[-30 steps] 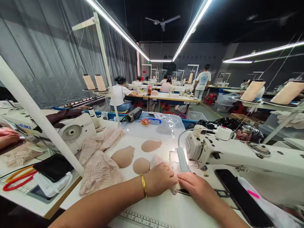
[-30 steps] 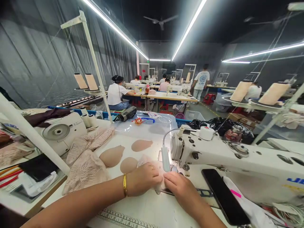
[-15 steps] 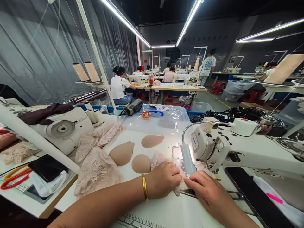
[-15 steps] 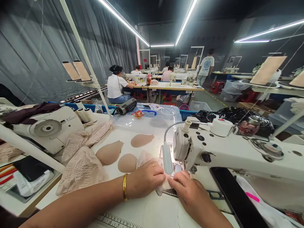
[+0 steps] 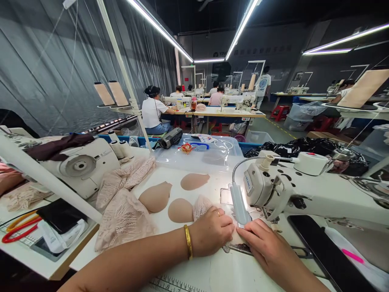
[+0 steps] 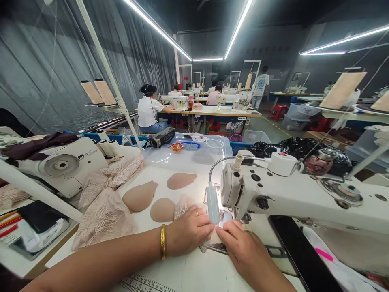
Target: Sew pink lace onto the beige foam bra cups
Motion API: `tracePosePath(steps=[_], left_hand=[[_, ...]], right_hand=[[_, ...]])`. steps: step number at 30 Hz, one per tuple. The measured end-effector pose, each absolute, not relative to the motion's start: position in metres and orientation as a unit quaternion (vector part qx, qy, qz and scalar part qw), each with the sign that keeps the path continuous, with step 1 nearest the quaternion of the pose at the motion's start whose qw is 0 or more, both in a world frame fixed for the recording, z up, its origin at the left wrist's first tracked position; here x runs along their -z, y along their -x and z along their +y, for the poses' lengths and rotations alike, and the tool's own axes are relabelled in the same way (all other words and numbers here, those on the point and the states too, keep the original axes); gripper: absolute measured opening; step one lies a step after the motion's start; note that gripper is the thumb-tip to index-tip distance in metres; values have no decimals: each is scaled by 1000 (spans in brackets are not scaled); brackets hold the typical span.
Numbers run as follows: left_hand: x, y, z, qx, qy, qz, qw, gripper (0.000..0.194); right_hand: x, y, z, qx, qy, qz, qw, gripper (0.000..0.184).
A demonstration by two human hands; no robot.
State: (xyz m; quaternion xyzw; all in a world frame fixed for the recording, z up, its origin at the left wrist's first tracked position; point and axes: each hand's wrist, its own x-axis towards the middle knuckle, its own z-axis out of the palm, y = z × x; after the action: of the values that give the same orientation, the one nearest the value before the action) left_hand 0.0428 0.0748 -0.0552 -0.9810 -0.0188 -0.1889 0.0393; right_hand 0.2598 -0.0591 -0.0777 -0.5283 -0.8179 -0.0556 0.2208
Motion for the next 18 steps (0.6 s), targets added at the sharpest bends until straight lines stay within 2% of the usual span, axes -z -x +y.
tracePosePath(steps=[10, 18], left_hand=[[58, -66, 103, 137, 990, 33, 31, 20], [55, -75, 109, 146, 988, 31, 50, 29]], right_hand=[[101, -263, -55, 147, 571, -776, 224, 35], [115, -270, -54, 153, 604, -755, 207, 24]])
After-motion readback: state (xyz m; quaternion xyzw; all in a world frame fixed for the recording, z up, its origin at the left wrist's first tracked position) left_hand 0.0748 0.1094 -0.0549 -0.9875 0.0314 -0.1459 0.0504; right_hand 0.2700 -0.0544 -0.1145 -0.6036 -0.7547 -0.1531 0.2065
